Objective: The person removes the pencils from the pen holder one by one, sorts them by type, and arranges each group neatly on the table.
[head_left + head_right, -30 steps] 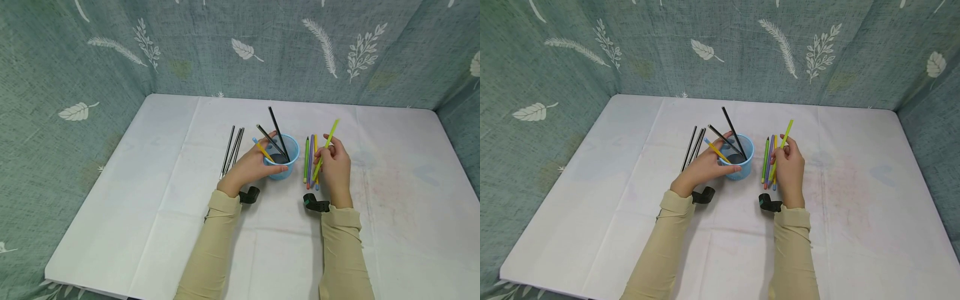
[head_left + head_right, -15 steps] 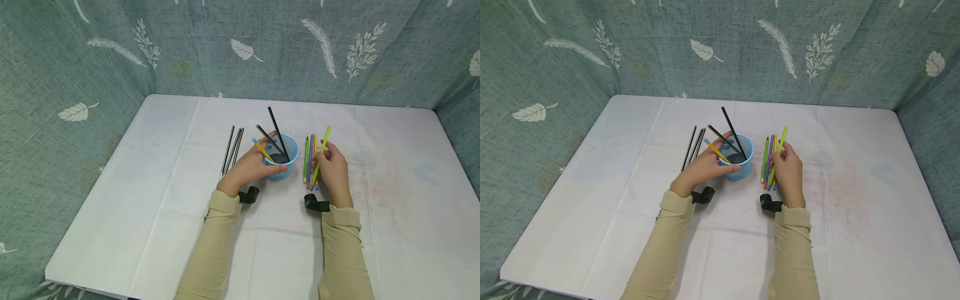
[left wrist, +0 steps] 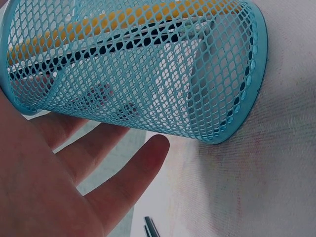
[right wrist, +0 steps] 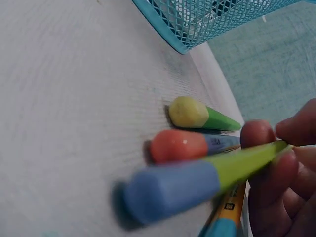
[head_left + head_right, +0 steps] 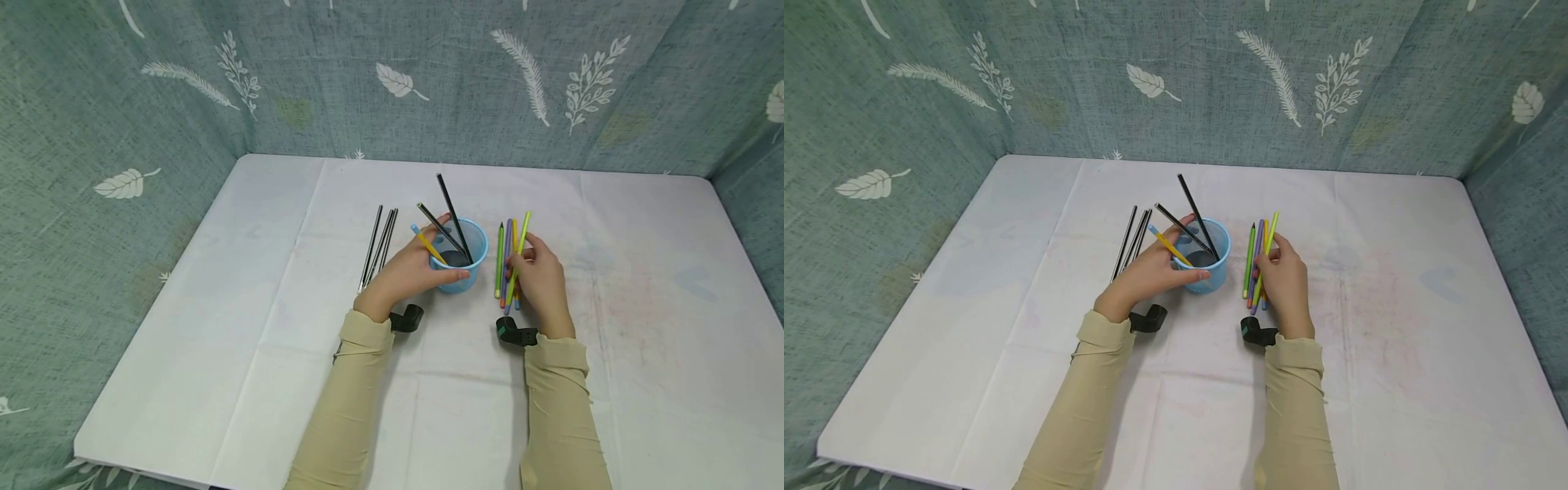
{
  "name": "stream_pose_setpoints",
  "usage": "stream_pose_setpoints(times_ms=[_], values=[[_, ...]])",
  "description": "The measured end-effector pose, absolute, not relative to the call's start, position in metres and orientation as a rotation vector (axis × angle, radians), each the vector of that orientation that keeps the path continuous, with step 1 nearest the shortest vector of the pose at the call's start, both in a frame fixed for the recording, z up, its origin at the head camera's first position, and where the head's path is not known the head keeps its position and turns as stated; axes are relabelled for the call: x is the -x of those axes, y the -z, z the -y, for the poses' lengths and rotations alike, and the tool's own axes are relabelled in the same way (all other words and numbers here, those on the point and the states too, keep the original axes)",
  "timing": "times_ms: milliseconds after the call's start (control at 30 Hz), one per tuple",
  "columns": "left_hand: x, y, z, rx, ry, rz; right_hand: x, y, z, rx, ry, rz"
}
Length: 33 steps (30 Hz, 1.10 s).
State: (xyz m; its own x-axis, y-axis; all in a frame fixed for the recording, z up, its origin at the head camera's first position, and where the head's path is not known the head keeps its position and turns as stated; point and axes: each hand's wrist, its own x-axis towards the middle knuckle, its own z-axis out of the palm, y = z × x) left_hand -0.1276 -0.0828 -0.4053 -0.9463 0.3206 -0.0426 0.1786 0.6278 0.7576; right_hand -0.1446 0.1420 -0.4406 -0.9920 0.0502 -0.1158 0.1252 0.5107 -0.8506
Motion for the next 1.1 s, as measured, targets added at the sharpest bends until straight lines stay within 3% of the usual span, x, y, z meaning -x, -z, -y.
stream_pose_setpoints(times_ms=[467, 1100], values=[[0.1269, 0.4045, 0.0827, -0.415, -1.219, -2.68, 0.1448, 0.4404, -0.141, -0.09, 1.509, -2.637], [0.128, 0.4062, 0.083, -0.42, -1.178, -2.694, 0.1436, 0.4401, -0.1451, -0.229, 1.426, -2.734]])
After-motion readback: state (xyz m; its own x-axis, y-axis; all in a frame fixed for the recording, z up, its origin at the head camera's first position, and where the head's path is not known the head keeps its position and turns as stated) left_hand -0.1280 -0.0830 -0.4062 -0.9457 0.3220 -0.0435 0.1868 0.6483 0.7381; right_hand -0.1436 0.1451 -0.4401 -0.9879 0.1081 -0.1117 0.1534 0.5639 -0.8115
